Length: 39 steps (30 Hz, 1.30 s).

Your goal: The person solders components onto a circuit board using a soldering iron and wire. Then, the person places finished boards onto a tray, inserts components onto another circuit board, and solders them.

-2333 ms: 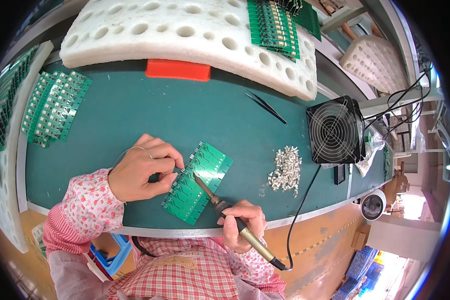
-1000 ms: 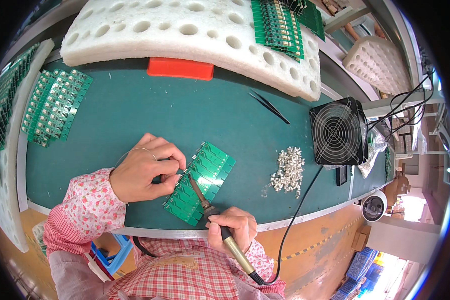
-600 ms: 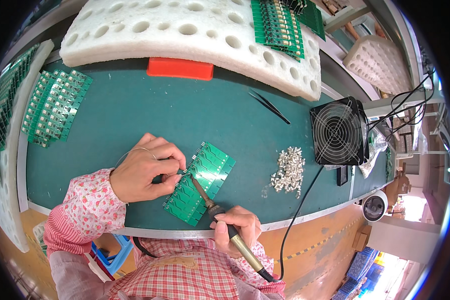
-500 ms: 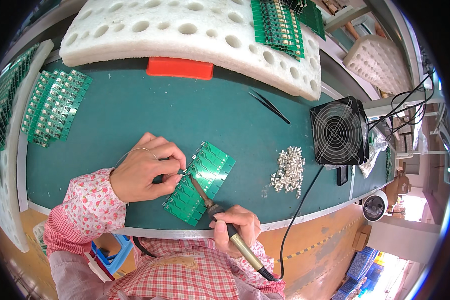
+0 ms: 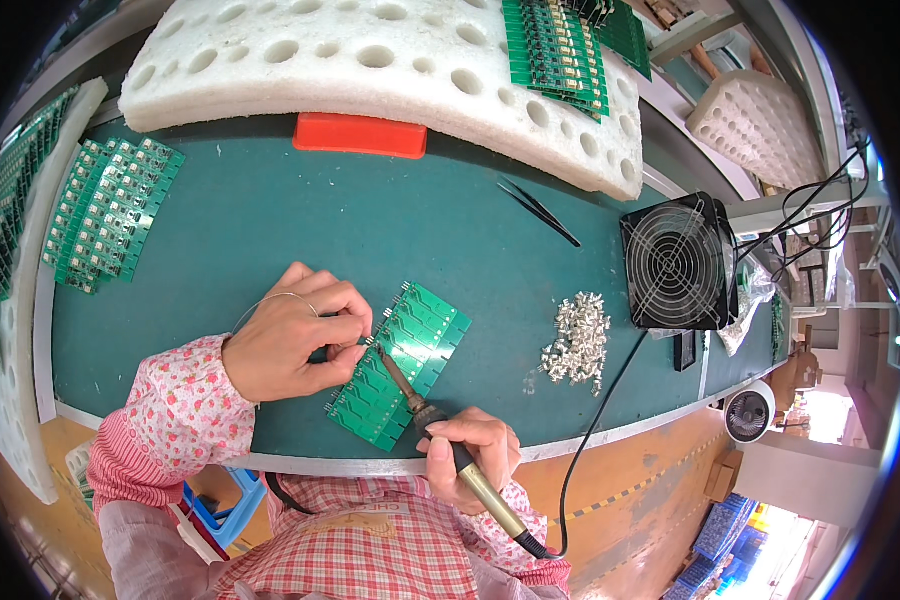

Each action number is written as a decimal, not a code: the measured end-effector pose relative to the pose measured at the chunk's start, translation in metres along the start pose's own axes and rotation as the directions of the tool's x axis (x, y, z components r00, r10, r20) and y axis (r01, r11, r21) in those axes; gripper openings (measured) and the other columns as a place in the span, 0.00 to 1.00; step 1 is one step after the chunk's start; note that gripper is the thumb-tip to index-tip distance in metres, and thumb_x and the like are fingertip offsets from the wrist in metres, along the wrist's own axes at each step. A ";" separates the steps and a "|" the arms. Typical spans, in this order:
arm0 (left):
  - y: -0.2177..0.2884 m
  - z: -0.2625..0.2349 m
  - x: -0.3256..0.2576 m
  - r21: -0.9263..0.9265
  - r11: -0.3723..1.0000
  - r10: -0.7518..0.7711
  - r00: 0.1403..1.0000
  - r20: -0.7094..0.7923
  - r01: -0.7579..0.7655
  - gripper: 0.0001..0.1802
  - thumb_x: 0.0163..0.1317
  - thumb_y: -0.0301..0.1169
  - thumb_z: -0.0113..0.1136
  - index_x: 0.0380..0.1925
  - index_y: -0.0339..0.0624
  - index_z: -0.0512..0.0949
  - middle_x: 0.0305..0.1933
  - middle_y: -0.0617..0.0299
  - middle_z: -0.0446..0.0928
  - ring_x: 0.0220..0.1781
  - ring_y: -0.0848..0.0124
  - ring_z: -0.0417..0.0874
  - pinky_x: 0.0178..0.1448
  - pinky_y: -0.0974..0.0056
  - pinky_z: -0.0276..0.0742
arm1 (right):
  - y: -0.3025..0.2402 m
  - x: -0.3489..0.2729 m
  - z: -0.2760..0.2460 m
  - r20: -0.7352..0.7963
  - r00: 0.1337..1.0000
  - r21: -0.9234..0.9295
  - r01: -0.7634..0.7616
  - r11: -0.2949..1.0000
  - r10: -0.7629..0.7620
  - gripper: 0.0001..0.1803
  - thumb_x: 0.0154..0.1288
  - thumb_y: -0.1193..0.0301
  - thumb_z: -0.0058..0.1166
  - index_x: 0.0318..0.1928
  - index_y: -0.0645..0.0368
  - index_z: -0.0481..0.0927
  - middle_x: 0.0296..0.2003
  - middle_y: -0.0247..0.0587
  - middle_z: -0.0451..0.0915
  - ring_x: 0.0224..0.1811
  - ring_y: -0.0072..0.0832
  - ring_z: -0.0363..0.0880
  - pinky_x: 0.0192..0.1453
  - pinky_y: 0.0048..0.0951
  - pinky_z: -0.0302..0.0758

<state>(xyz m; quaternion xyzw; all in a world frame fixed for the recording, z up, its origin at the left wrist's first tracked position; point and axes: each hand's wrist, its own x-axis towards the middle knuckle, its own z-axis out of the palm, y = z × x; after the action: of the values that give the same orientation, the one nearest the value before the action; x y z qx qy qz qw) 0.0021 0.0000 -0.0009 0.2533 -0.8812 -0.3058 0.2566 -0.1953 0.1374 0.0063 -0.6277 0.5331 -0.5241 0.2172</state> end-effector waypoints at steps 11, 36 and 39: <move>0.000 0.002 0.000 0.005 1.000 0.008 1.000 -0.011 -0.008 0.04 0.47 0.29 0.61 0.21 0.45 0.74 0.35 0.70 0.72 0.37 0.70 0.71 0.45 0.62 0.60 | -0.001 0.002 0.000 0.025 0.999 -0.029 -0.023 0.999 0.024 0.06 0.60 0.75 0.49 0.35 0.64 0.68 0.15 0.39 0.73 0.14 0.22 0.74 0.19 0.20 0.69; 0.001 0.002 0.002 0.012 1.000 0.007 1.000 -0.018 -0.007 0.05 0.48 0.29 0.61 0.21 0.45 0.74 0.34 0.69 0.71 0.36 0.70 0.70 0.43 0.62 0.60 | 0.002 0.002 -0.001 0.018 0.999 -0.030 -0.032 0.999 0.033 0.08 0.56 0.78 0.55 0.36 0.63 0.72 0.16 0.36 0.77 0.15 0.22 0.76 0.19 0.20 0.70; 0.001 0.001 0.002 0.006 1.000 0.011 1.000 -0.013 -0.011 0.05 0.47 0.29 0.61 0.20 0.45 0.74 0.34 0.69 0.71 0.36 0.70 0.70 0.43 0.62 0.60 | 0.001 0.002 -0.001 0.025 0.999 -0.038 -0.027 0.999 0.028 0.08 0.56 0.77 0.55 0.36 0.63 0.72 0.16 0.36 0.77 0.15 0.22 0.76 0.20 0.20 0.70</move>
<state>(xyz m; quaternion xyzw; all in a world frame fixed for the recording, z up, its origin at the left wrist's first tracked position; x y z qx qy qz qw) -0.0005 0.0000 0.0001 0.2514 -0.8816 -0.3003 0.2634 -0.1970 0.1350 0.0066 -0.6310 0.5485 -0.5029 0.2194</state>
